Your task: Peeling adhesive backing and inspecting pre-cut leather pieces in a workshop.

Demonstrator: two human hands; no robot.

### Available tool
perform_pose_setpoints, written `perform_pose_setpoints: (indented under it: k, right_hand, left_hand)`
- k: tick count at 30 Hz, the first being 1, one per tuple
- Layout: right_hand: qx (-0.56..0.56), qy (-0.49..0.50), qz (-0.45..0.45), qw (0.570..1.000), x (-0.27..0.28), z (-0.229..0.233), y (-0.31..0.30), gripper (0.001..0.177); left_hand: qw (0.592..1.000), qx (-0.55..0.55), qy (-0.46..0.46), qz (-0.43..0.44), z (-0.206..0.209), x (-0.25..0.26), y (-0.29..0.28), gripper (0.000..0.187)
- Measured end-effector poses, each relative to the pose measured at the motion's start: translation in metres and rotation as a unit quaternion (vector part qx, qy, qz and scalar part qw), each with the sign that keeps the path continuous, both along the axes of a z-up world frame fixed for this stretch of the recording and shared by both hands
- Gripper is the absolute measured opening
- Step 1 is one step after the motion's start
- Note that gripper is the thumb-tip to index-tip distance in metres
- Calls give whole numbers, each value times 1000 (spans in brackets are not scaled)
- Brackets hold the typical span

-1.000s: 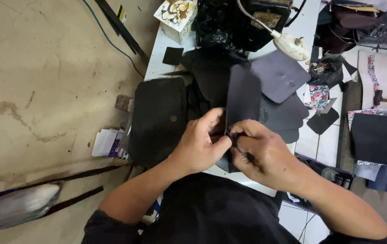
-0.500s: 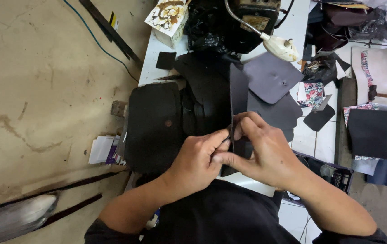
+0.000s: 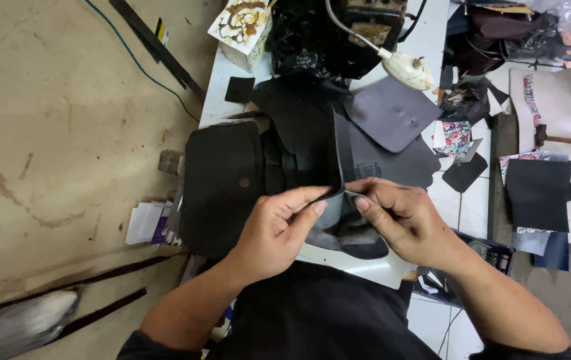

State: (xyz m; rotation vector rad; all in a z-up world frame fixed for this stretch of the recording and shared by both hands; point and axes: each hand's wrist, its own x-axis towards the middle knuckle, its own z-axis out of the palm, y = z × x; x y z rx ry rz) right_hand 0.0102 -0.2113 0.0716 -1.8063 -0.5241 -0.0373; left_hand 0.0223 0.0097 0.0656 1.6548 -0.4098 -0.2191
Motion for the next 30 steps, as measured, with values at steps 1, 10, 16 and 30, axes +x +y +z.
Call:
perform_pose_setpoints:
  k: [1,10,16,30]
  right_hand:
    - [25,-4,-2,1000,0,-1,-1,35]
    - [-42,23,-81,996,-1,22,12,19]
    - [-196,-75,-133,969,-15,5,23,39]
    - [-172,-251,-221,927,-12,-43,48,3]
  left_hand:
    - [1000,-25,12,1,4,2,-1,25]
    - [998,4,-48,43,5,-11,-8,27]
    - [978,-21,-140,155,8,-6,-20,27]
    - [994,-34,-16,106,-34,-17,-26,24]
